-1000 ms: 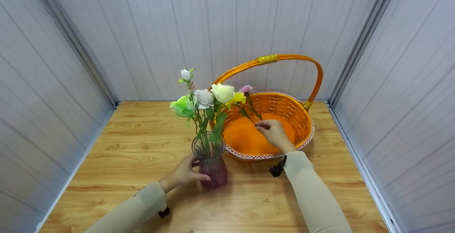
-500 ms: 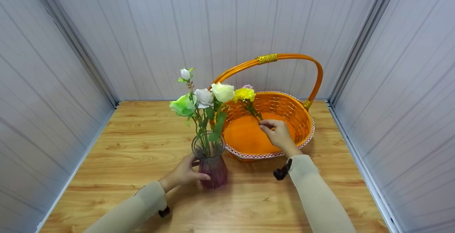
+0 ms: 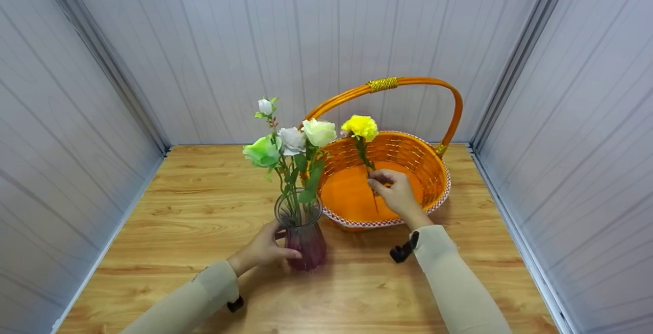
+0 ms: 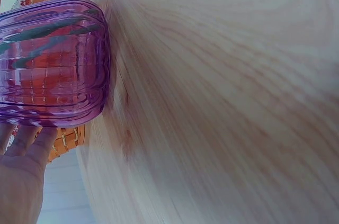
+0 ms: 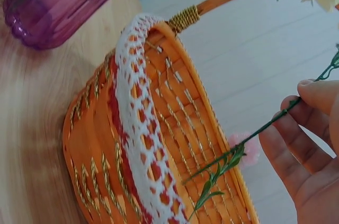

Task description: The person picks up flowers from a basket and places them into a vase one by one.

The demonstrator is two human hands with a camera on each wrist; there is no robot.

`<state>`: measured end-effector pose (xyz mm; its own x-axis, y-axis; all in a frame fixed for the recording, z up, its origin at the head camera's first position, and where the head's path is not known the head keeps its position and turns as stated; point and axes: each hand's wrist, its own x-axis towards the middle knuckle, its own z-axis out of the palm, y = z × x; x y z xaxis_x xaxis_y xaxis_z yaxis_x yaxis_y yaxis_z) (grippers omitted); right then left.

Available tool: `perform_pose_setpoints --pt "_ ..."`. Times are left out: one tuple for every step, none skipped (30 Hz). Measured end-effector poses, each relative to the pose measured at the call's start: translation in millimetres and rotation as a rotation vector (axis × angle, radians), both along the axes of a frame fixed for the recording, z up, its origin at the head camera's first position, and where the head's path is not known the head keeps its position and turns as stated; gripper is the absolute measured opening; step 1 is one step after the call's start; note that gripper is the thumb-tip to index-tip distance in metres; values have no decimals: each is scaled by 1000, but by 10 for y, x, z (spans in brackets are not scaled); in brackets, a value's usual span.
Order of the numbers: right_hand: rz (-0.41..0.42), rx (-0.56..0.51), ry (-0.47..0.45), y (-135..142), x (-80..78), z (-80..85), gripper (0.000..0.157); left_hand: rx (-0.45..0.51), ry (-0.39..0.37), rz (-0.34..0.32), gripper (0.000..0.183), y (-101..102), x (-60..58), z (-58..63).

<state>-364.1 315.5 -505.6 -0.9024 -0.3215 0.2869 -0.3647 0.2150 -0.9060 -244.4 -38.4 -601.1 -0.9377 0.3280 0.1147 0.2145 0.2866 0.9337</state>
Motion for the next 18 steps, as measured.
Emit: perform_pose_setpoints --pt "7 -11 -3 -13 17 10 20 1 1 -1 97 1 1 0" --pt "13 -27 -8 -28 34 20 18 1 2 -1 97 1 1 1" --pt "18 -48 -14 -44 47 29 16 2 1 -1 97 1 2 1" --pt "24 -67 -19 -58 62 39 14 4 1 -1 97 2 2 0" --pt "32 -84 -21 -73 77 49 12 6 1 -1 97 2 2 -1" --pt "42 -99 -21 -87 93 60 10 6 -5 0 97 2 5 0" --pt "52 -111 -18 -102 108 73 9 6 -10 1 97 2 8 0" --pt "59 -124 -16 -117 120 84 8 7 -14 1 97 1 10 1" --pt "68 -130 -10 -130 134 96 8 9 -17 1 97 1 11 2" --pt "75 -135 -4 -141 150 110 9 11 -19 1 97 0 12 2" --pt "84 -138 4 -152 164 121 9 11 -21 1 97 0 13 3" --pt "88 -141 11 -162 178 134 11 10 -23 1 97 -1 14 3" --pt "92 -143 17 -172 192 148 12 11 -20 -1 97 -1 11 1" --pt "92 -148 19 -183 205 161 13 11 -17 -2 96 0 9 1" --pt "94 -149 23 -191 219 173 14 11 -16 -1 96 0 9 0" --pt "95 -151 24 -200 233 186 14 10 -17 -1 96 -1 9 0" --pt "96 -157 25 -209 246 198 14 9 -16 0 96 -1 9 -1" --pt "95 -163 25 -219 261 214 14 9 -17 1 96 -1 9 0"
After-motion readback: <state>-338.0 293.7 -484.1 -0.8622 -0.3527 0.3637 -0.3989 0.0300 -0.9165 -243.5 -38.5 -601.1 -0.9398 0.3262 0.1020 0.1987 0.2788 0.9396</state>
